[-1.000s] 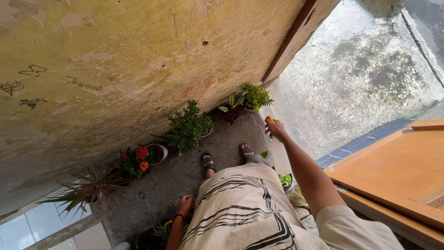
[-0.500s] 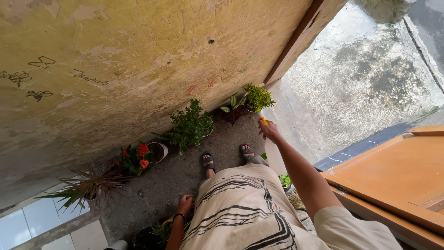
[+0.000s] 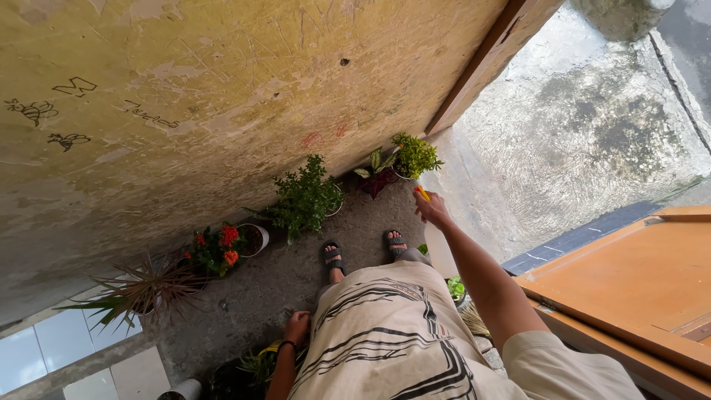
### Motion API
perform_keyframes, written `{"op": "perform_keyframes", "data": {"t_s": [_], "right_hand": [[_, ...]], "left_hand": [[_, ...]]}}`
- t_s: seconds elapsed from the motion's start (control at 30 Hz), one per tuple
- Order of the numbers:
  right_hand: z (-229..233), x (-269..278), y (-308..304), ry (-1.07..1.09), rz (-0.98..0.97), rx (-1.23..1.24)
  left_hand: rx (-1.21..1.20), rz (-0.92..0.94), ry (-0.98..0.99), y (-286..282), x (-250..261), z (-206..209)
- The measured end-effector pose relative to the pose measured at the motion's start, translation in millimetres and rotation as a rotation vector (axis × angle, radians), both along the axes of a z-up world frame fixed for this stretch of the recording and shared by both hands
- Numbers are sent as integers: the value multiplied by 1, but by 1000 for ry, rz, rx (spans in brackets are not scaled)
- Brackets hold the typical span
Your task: Watering various potted plants using a manual spray bottle in an outdoor alleyway.
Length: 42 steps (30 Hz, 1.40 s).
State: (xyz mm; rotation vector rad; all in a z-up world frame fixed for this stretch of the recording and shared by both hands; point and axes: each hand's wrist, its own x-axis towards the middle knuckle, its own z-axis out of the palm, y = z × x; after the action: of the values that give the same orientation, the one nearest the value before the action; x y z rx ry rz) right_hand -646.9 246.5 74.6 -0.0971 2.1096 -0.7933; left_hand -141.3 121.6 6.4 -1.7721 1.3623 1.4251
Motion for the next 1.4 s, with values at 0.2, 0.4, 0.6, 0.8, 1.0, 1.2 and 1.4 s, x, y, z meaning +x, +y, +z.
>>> {"op": "perform_keyframes", "data": {"t_s": [0.2, 0.4, 0.6, 0.8, 1.0, 1.2, 1.4], "right_hand": [[-3, -1, 3, -13, 13, -17], [-3, 2, 6, -49, 20, 32], [-6, 1, 4, -17, 4, 58], [-8, -5, 7, -9, -25, 13], [-6, -6, 4, -35, -23, 10], [-5, 3, -2, -74, 66, 68], [-10, 9, -5, -96, 104, 47]], "left_hand": [[8, -29, -28, -2, -3, 1], [24, 21, 0, -5, -8, 14], [30, 25, 9, -7, -13, 17], [11, -9, -2, -8, -14, 8], [24, -1, 7, -9, -15, 7], [14, 2, 14, -8, -13, -1], [12, 7, 13, -11, -13, -1]]}}
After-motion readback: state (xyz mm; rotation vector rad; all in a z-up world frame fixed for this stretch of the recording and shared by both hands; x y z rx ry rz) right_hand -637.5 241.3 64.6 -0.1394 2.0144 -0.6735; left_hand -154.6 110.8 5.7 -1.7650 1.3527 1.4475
